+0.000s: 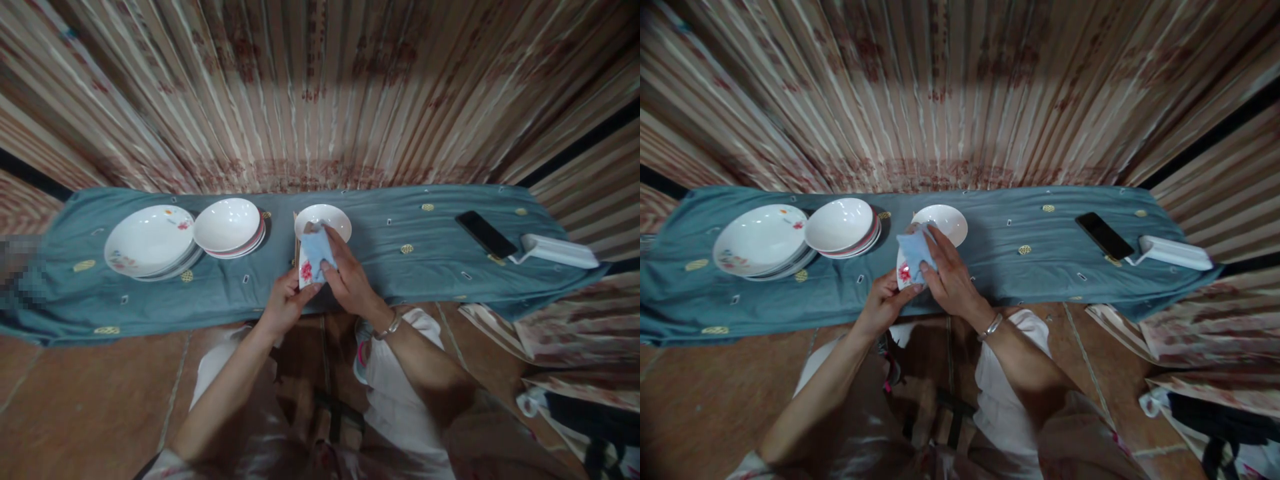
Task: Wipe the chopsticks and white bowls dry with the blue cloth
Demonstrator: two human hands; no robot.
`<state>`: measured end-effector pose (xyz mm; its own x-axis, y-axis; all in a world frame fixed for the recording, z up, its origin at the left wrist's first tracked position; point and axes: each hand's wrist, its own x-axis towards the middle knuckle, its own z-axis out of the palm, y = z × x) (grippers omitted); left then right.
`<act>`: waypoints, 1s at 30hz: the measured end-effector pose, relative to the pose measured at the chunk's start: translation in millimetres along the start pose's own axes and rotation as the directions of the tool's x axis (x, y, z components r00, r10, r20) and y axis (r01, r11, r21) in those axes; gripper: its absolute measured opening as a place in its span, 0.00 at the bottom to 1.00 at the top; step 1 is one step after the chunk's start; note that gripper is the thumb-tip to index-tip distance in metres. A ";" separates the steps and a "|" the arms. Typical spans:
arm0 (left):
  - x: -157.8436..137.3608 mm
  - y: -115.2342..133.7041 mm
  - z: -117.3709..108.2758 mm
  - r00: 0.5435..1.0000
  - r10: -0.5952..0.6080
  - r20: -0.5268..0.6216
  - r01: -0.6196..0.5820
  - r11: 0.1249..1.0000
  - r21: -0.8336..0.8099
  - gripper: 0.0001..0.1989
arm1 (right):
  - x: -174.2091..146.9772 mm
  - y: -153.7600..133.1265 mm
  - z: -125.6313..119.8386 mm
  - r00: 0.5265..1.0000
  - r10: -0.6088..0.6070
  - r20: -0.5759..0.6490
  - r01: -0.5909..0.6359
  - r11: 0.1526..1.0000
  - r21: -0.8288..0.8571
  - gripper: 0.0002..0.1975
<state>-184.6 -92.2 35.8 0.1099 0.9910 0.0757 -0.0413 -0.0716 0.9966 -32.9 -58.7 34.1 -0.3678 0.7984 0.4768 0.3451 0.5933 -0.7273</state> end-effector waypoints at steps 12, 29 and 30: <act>-9.1 -4.7 2.1 0.995 0.033 0.090 -0.046 0.990 0.136 0.10 | 4.7 1.2 -9.9 0.998 -0.050 0.044 0.052 0.998 -0.039 0.27; -13.9 7.3 6.5 0.962 0.212 0.175 -0.254 0.928 0.274 0.07 | 17.3 19.8 3.5 0.727 0.654 0.210 -0.507 0.305 0.806 0.19; -13.6 7.4 6.0 0.959 0.220 0.177 -0.264 0.922 0.284 0.07 | 17.5 19.3 4.0 0.705 0.665 0.244 -0.520 0.252 0.816 0.19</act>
<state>-180.5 -106.8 42.4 0.2725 0.9150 0.2977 0.2147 -0.3594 0.9081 -36.1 -33.7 26.4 -0.2408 0.9328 -0.2681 -0.4266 -0.3498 -0.8341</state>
